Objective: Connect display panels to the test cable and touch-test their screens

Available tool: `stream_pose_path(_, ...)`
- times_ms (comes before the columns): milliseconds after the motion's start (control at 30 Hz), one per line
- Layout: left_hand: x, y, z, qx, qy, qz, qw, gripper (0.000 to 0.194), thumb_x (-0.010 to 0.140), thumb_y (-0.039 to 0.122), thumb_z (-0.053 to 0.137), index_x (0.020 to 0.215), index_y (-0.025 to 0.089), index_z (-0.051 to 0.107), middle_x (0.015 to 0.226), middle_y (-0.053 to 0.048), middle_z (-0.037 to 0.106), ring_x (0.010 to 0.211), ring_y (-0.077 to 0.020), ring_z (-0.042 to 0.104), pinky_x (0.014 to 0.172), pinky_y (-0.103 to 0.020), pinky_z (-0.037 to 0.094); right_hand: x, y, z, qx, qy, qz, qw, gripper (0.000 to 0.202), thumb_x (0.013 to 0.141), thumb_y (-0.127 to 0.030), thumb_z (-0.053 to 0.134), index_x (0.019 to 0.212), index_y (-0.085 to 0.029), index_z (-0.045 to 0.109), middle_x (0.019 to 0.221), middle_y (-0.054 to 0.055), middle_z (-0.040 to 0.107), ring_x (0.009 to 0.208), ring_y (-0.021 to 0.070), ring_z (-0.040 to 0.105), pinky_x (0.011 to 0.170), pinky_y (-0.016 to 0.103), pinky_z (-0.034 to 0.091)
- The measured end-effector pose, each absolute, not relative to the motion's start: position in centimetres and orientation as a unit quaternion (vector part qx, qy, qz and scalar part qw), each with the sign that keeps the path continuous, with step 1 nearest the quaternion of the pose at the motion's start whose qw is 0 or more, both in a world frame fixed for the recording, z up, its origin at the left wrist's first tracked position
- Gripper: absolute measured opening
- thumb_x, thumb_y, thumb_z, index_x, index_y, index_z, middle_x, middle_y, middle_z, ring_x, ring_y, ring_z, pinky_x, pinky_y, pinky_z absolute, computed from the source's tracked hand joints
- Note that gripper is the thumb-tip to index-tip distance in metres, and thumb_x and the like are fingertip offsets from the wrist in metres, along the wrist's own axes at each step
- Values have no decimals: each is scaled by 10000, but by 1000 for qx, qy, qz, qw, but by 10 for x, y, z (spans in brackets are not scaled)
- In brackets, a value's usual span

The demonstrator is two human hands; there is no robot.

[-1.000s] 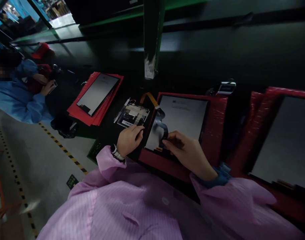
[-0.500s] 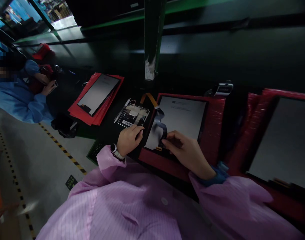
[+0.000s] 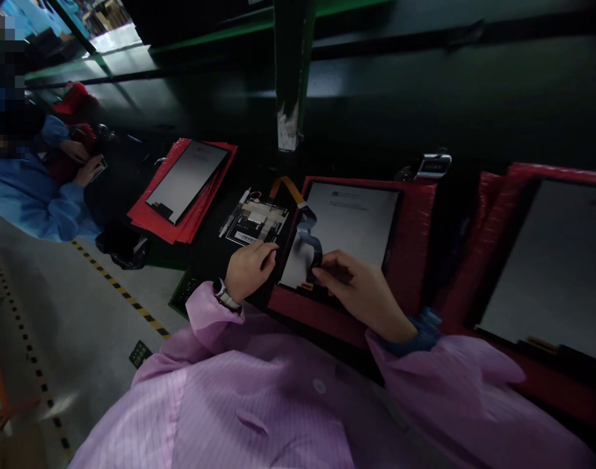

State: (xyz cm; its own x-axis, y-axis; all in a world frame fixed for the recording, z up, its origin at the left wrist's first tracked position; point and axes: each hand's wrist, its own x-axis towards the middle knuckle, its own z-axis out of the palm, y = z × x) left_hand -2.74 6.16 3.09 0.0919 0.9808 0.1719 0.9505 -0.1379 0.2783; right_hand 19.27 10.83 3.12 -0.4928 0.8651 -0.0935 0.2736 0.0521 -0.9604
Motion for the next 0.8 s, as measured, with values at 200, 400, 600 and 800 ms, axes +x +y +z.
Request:
stream_pose_path(200, -29, 64, 31, 740, 648, 179, 40, 208, 983, 200, 475, 1071, 175, 661, 983, -59, 705, 897, -182, 679, 804, -291, 517, 191, 110, 35, -423, -667, 545, 282, 193, 838, -397, 591, 813, -208, 564, 707, 15, 621, 561, 127, 552, 534, 258, 432)
stream_pose_path(400, -31, 67, 31, 743, 643, 178, 45, 212, 982, 201, 472, 1068, 177, 663, 989, -58, 711, 896, -179, 678, 795, -283, 511, 190, 111, 39, -424, -661, 551, 282, 170, 840, -374, 583, 815, -206, 566, 644, -8, 574, 555, 119, 529, 543, 252, 416)
stream_pose_path(600, -26, 60, 37, 754, 629, 188, 28, 247, 1002, 227, 432, 1081, 176, 660, 939, -60, 691, 845, -177, 662, 773, -289, 502, 190, 112, 36, -416, -655, 556, 297, 164, 838, -367, 580, 842, -207, 547, 707, -4, 592, 584, 111, 531, 548, 243, 412)
stream_pose_path(800, 3, 24, 36, 801, 567, 189, 46, 267, 1018, 253, 416, 1142, 188, 643, 804, -32, 631, 697, -157, 597, 653, -288, 446, 192, 112, 36, -421, -658, 550, 295, 143, 848, -337, 581, 828, -212, 514, 667, -28, 560, 584, 105, 531, 568, 239, 419)
